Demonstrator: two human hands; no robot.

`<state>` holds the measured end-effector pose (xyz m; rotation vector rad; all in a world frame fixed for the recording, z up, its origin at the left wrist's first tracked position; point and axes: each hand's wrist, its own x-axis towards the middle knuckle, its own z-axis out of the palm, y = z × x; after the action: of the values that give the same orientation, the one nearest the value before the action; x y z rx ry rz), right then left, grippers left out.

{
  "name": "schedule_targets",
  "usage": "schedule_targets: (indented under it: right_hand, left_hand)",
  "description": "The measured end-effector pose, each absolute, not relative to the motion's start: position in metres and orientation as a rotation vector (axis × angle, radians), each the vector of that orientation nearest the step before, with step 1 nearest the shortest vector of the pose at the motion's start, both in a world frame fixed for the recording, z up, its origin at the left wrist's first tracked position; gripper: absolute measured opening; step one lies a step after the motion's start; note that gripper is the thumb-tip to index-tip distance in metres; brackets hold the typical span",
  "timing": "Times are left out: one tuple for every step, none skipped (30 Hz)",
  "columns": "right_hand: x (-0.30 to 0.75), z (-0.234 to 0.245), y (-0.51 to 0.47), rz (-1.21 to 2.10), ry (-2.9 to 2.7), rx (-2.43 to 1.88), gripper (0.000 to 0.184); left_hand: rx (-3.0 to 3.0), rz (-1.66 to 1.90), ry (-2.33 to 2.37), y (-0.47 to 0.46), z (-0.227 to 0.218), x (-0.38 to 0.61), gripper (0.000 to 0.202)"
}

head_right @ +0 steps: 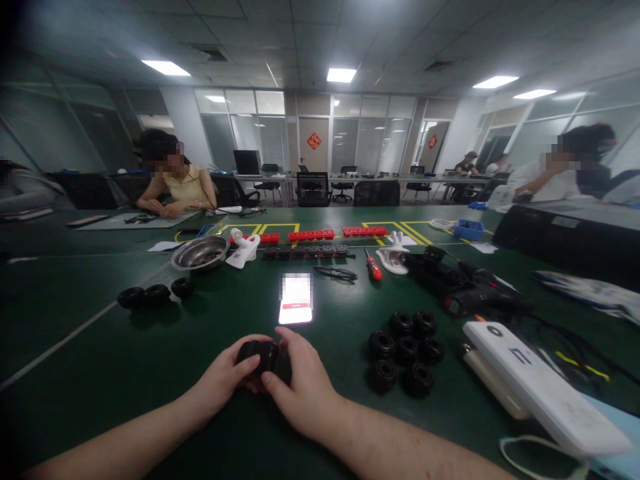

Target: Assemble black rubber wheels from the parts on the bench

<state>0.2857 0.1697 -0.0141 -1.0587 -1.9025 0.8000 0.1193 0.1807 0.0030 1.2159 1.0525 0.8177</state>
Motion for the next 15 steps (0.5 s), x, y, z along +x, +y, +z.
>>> schedule_targets:
  right_hand:
    - [0.2859,-0.014,0.1701,0.801,-1.9,-1.067,0.053]
    - [0.286,-0.0139,0.1708,0.811,-1.898,-1.079,0.049]
    - [0.286,-0.0138,0.1717,0.827,-1.894,-1.093,0.045]
    - [0.286,-0.0138,0.1728,0.851,-1.889,-1.109,0.04]
    - [0.2859,-0.0138,0.1739,0.879,-1.882,-1.126,0.036]
    - [0.2857,-0.014,0.1749,0.907,-1.875,-1.14,0.034]
    - [0.2854,-0.0142,0.1758,0.93,-1.866,-1.149,0.032]
    - [0.2852,-0.0144,0.1766,0.947,-1.858,-1.153,0.031]
    - [0.2849,-0.0147,0.1771,0.958,-1.853,-1.152,0.03]
    - [0.2847,-0.0149,0.1775,0.969,-1.85,-1.145,0.03]
    - [0.2846,-0.0151,0.1776,0.981,-1.849,-1.133,0.03]
    - [0.2845,-0.0153,0.1774,0.995,-1.848,-1.117,0.03]
    - [0.2843,-0.0153,0.1771,1.005,-1.848,-1.099,0.031]
    - [0.2842,-0.0152,0.1764,1.009,-1.851,-1.08,0.033]
    - [0.284,-0.015,0.1757,1.002,-1.855,-1.062,0.036]
  left_hand:
    - [1.229,0.824,1.044,0.1805,0.0021,0.1193,0.04]
    - [1.241,0.824,1.035,0.1804,0.001,0.1193,0.039]
    - [1.25,0.818,1.026,0.1804,-0.0001,0.1194,0.038]
    - [1.257,0.815,1.018,0.1804,-0.001,0.1195,0.038]
    - [1.262,0.811,1.015,0.1803,-0.0016,0.1197,0.038]
    - [1.263,0.809,1.017,0.1801,-0.0019,0.1199,0.039]
    - [1.262,0.805,1.024,0.1799,-0.0018,0.1202,0.039]
    - [1.263,0.801,1.032,0.1797,-0.0014,0.1204,0.038]
    - [1.265,0.794,1.036,0.1796,-0.0009,0.1206,0.038]
    - [1.269,0.784,1.033,0.1795,-0.0003,0.1206,0.038]
    - [1.275,0.773,1.022,0.1795,0.0003,0.1206,0.038]
    - [1.279,0.768,1.011,0.1797,0.0007,0.1204,0.037]
    - [1.277,0.765,1.003,0.1799,0.001,0.1202,0.037]
    - [1.268,0.766,1.003,0.1803,0.0012,0.1199,0.038]
    - [1.254,0.77,1.008,0.1807,0.0012,0.1195,0.038]
